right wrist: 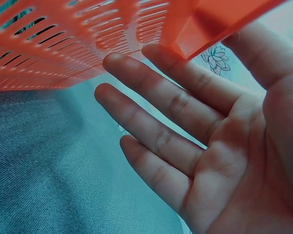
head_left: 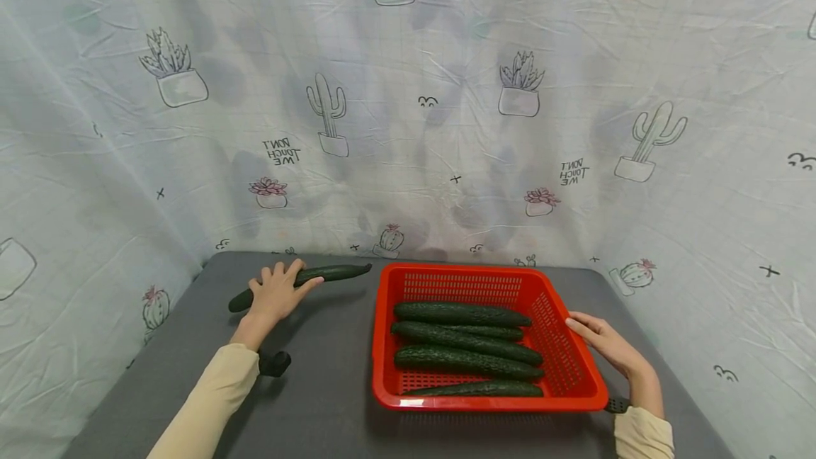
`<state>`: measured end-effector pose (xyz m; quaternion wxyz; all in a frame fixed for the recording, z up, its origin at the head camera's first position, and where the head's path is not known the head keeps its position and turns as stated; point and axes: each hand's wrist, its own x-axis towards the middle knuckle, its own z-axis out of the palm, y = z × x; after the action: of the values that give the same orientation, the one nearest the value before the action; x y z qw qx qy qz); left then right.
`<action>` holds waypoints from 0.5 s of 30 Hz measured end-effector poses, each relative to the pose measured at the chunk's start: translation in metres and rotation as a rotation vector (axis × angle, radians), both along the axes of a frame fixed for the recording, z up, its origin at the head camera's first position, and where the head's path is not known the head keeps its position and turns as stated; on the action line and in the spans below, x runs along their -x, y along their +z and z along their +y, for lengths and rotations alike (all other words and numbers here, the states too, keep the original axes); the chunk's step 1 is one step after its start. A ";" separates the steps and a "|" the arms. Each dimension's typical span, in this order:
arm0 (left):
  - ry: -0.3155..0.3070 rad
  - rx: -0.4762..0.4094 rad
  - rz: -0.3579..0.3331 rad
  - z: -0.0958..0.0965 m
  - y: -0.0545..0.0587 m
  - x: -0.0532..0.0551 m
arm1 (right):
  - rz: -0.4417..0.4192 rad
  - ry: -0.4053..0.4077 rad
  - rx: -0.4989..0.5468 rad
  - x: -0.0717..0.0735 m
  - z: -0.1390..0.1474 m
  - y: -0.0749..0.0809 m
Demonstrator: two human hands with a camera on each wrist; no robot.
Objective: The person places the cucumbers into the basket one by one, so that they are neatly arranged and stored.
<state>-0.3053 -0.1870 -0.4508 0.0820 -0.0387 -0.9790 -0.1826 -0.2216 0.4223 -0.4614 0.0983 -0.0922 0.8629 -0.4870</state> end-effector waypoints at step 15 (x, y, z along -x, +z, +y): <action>-0.023 -0.078 0.005 0.026 0.028 -0.023 | -0.004 0.010 0.002 0.000 0.000 0.000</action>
<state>-0.2822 -0.1610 -0.4227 0.0837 -0.0470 -0.9705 -0.2213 -0.2216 0.4227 -0.4612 0.1024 -0.0956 0.8617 -0.4877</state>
